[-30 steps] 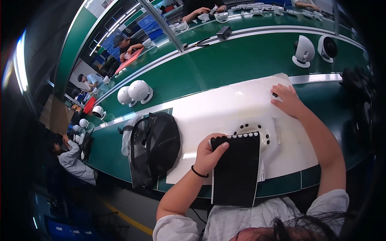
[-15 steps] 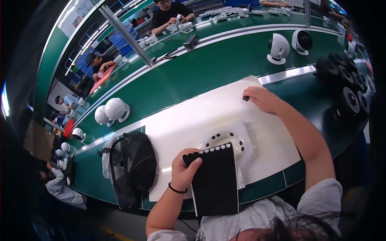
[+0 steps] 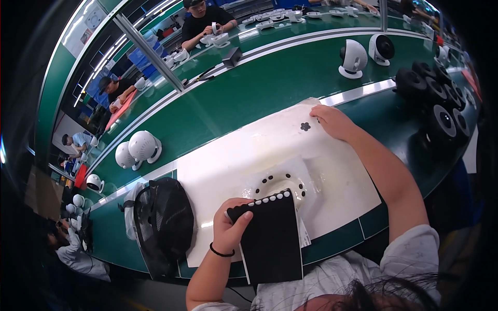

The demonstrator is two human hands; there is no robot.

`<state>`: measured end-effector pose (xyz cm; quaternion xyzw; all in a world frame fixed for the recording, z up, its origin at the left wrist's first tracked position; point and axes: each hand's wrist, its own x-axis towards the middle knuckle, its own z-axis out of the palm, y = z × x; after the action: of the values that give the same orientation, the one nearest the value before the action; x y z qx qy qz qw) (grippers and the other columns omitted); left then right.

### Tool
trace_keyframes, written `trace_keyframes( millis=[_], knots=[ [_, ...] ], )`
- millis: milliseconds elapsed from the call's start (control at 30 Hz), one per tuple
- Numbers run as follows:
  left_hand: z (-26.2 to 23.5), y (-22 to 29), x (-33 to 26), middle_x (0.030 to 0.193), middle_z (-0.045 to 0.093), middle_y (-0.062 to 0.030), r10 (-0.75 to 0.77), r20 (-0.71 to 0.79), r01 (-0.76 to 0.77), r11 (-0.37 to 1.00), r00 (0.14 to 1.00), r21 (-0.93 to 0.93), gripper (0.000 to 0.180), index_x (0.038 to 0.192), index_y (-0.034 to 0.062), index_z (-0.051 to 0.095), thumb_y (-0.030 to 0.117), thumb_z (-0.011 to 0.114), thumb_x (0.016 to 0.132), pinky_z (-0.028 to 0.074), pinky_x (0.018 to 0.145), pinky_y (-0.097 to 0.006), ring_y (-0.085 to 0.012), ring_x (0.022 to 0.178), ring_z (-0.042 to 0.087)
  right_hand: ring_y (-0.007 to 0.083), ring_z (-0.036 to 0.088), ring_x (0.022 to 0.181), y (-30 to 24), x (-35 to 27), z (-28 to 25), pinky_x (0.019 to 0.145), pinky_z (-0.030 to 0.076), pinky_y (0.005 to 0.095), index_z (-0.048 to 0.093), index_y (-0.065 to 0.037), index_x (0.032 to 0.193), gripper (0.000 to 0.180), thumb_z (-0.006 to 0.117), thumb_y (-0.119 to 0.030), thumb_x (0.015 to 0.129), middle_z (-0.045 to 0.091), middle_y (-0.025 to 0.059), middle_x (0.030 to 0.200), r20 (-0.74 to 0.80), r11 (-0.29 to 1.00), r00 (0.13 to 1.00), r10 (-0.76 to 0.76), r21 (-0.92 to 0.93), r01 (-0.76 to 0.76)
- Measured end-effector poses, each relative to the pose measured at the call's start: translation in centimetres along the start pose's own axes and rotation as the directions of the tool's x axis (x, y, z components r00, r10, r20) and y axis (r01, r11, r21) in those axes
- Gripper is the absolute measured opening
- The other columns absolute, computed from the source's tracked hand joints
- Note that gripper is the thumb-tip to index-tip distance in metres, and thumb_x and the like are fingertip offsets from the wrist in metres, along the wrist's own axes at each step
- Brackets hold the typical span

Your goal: Assembling components of a dome security camera on a production line.

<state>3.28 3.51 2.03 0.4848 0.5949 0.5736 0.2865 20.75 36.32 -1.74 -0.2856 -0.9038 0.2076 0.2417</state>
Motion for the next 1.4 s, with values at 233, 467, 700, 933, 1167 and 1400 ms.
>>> trace_keyframes(
  millis=[233, 467, 700, 933, 1167, 1400],
  knots=[
    [-1.0, -0.5, -0.8, 0.094, 0.062, -0.0122, 0.082, 0.162, -0.072, 0.995, 0.983, -0.065, 0.020, 0.093, -0.0017, 0.061, 0.000, 0.060, 0.073, 0.044, 0.076, -0.028, -0.0190, 0.087, 0.058, 0.0286, 0.053, 0.096, 0.9, 0.1, 0.8, 0.084, 0.042, 0.0347, 0.055, -0.002, 0.097, 0.019, 0.043, -0.007, 0.082, 0.056, 0.0134, 0.100, -0.064, 0.998, 0.996, -0.067, -0.019, 0.066],
    [-1.4, 0.0, 0.1, 0.089, 0.064, -0.0171, 0.289, 0.404, -0.198, 0.947, 0.868, -0.252, 0.033, 0.091, -0.0022, 0.062, -0.009, 0.061, 0.059, 0.045, 0.071, -0.032, -0.0265, 0.080, 0.061, 0.0276, 0.051, 0.100, 1.0, 0.1, 0.5, 0.089, 0.039, 0.0327, 0.056, -0.001, 0.098, 0.020, 0.045, -0.006, 0.082, 0.056, 0.0132, 0.105, -0.020, 1.000, 1.000, -0.023, -0.005, 0.023],
    [-1.3, -0.1, 0.3, 0.086, 0.064, -0.0191, 0.336, 0.451, -0.181, 0.918, 0.827, -0.353, 0.036, 0.090, -0.0023, 0.063, -0.008, 0.061, 0.054, 0.045, 0.070, -0.033, -0.0282, 0.076, 0.060, 0.0275, 0.050, 0.101, 1.2, 0.2, 0.4, 0.089, 0.039, 0.0323, 0.055, -0.001, 0.099, 0.020, 0.045, -0.006, 0.082, 0.055, 0.0127, 0.106, -0.013, 0.999, 0.999, -0.033, -0.030, 0.033],
    [-1.6, -0.5, 0.7, 0.088, 0.064, -0.0160, 0.394, 0.541, -0.238, 0.911, 0.743, -0.338, 0.032, 0.090, -0.0020, 0.065, 0.002, 0.065, 0.058, 0.044, 0.071, -0.033, -0.0275, 0.079, 0.059, 0.0272, 0.048, 0.104, -2.3, -0.6, 1.9, 0.092, 0.036, 0.0340, 0.055, -0.007, 0.105, 0.026, 0.051, -0.007, 0.079, 0.053, 0.0092, 0.111, -0.305, 0.974, 0.925, -0.224, -0.108, 0.200],
    [-2.5, -1.8, 1.4, 0.093, 0.064, -0.0110, 0.397, 0.628, -0.289, 0.918, 0.669, -0.272, 0.026, 0.091, 0.0010, 0.065, 0.018, 0.063, 0.072, 0.043, 0.074, -0.032, -0.0239, 0.080, 0.058, 0.0173, 0.060, 0.081, -11.7, -3.5, 1.8, 0.072, 0.047, 0.0279, 0.057, -0.005, 0.105, 0.023, 0.051, -0.012, 0.083, 0.062, 0.0091, 0.092, 0.306, 0.780, 0.893, -0.331, 0.621, 0.076],
    [-3.0, -2.9, 1.7, 0.094, 0.064, -0.0092, 0.381, 0.649, -0.318, 0.922, 0.658, -0.220, 0.027, 0.091, 0.0026, 0.065, 0.023, 0.060, 0.074, 0.043, 0.075, -0.031, -0.0237, 0.081, 0.058, 0.0276, 0.060, 0.080, -15.3, -6.3, 1.8, 0.072, 0.047, 0.0352, 0.057, -0.007, 0.106, 0.030, 0.046, -0.023, 0.084, 0.062, 0.0141, 0.087, 0.581, 0.861, 0.641, -0.501, 0.411, 0.300]
  ],
)
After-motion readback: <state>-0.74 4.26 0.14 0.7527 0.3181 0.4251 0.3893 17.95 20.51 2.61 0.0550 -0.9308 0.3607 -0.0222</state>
